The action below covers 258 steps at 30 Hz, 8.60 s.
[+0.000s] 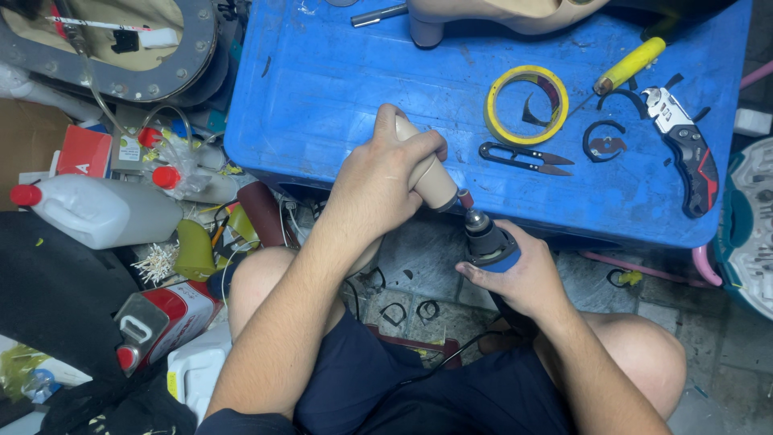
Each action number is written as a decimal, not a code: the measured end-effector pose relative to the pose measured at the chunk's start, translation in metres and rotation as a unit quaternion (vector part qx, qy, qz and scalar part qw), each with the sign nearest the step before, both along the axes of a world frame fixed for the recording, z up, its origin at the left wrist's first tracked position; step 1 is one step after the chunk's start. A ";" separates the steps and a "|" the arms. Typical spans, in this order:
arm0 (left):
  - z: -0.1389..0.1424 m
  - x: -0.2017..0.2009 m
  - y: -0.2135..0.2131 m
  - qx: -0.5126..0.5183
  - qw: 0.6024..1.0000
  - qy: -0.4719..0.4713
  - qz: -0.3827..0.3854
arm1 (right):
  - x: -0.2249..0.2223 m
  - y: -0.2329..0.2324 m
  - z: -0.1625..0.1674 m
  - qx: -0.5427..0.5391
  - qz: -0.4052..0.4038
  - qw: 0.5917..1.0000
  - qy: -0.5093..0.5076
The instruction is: The person uses a rotary tool to grind and smooth the heel of a beige high-heeled shoe. They hold the shoe with one hand and operate the tool with the other, rotating the shoe to access different sides of the heel.
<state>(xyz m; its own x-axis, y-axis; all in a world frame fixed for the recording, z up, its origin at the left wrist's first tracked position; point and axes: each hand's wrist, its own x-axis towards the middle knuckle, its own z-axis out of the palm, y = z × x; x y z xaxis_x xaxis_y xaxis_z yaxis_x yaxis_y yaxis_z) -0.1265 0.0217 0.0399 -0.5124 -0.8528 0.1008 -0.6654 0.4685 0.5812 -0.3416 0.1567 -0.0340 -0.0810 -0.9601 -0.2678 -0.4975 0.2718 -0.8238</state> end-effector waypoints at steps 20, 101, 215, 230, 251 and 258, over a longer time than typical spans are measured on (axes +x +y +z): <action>0.002 0.001 0.000 -0.001 1.000 0.005 -0.001 | -0.002 -0.001 0.004 -0.003 0.007 1.000 -0.011; 0.003 0.004 -0.001 0.008 1.000 0.004 0.002 | 0.005 -0.002 0.010 0.002 -0.005 1.000 0.021; -0.001 0.005 0.001 0.003 1.000 0.016 -0.001 | 0.001 0.000 0.009 -0.007 -0.006 1.000 0.025; -0.003 0.006 -0.001 -0.001 1.000 0.013 -0.001 | 0.006 -0.001 0.013 0.023 -0.008 1.000 0.020; -0.003 0.005 -0.001 0.017 1.000 0.001 0.004 | 0.011 0.003 0.017 0.008 0.003 1.000 0.004; -0.002 0.007 -0.001 0.012 1.000 0.011 0.002 | 0.003 0.000 0.011 0.004 -0.007 1.000 0.024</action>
